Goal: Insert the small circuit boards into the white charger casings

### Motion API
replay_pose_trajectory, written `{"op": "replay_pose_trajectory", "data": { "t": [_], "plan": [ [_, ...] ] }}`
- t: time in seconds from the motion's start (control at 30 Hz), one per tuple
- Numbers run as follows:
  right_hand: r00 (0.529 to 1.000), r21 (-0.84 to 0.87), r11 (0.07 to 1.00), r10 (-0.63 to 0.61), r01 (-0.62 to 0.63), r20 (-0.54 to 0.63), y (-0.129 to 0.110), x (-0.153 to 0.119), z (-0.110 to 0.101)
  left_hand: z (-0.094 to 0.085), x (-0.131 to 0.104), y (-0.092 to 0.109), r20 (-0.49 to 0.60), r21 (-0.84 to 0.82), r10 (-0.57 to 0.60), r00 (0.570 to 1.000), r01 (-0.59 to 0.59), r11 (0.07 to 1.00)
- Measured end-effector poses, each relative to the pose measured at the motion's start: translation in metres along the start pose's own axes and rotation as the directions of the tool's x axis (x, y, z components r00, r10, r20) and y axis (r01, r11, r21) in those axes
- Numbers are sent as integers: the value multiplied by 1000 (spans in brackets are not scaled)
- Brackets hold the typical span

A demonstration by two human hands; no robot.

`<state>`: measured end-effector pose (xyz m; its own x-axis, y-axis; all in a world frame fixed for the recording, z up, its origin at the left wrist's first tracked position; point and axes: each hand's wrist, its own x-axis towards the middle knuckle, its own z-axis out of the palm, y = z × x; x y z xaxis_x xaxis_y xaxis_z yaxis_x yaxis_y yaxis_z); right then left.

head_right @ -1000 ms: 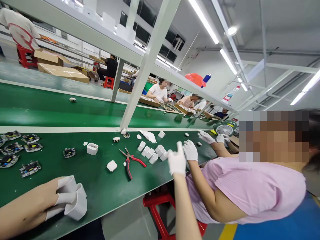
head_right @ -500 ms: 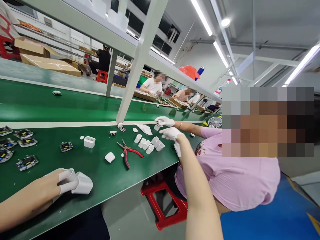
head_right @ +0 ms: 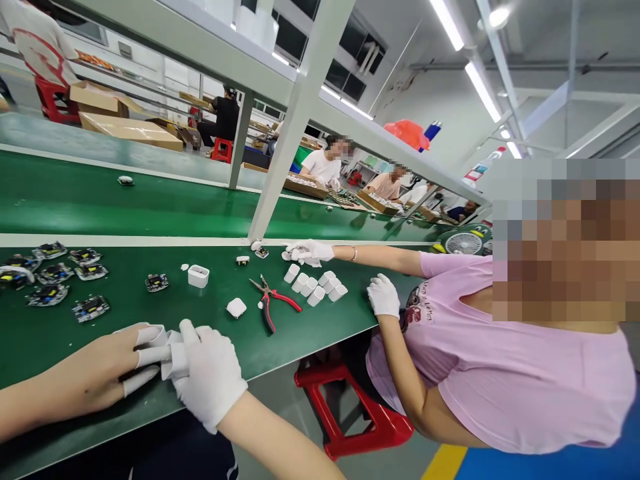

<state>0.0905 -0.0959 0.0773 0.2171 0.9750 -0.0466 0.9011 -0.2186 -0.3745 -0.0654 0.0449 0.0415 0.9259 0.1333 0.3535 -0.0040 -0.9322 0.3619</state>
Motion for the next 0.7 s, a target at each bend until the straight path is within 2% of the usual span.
{"op": "replay_pose_trajectory", "data": {
  "t": [0.1,0.23,0.3,0.43,0.57,0.63,0.7],
  "plan": [
    [1000,134,991,-17,20,-25,5,12,6,-11,3,-3,99,-64,-20,995,26,998],
    [993,226,967,-122,118,2,13,13,-8,-14,10,0,74,-146,-97,992,107,983],
    [992,251,960,-123,125,-26,14,9,-12,-15,12,3,52,-179,-150,987,157,971],
    [990,246,969,28,7,-136,20,1,-5,-19,12,-2,-4,-122,-228,974,226,967],
    [959,205,969,180,-135,-219,33,-7,7,-18,3,-23,-92,49,-353,931,358,932],
    [943,186,968,213,-168,-255,38,-11,11,-14,-1,-33,-91,134,-384,919,393,910],
    [935,166,970,220,-179,-277,42,-14,12,-9,-3,-38,-70,195,-372,926,378,905]
  ]
}}
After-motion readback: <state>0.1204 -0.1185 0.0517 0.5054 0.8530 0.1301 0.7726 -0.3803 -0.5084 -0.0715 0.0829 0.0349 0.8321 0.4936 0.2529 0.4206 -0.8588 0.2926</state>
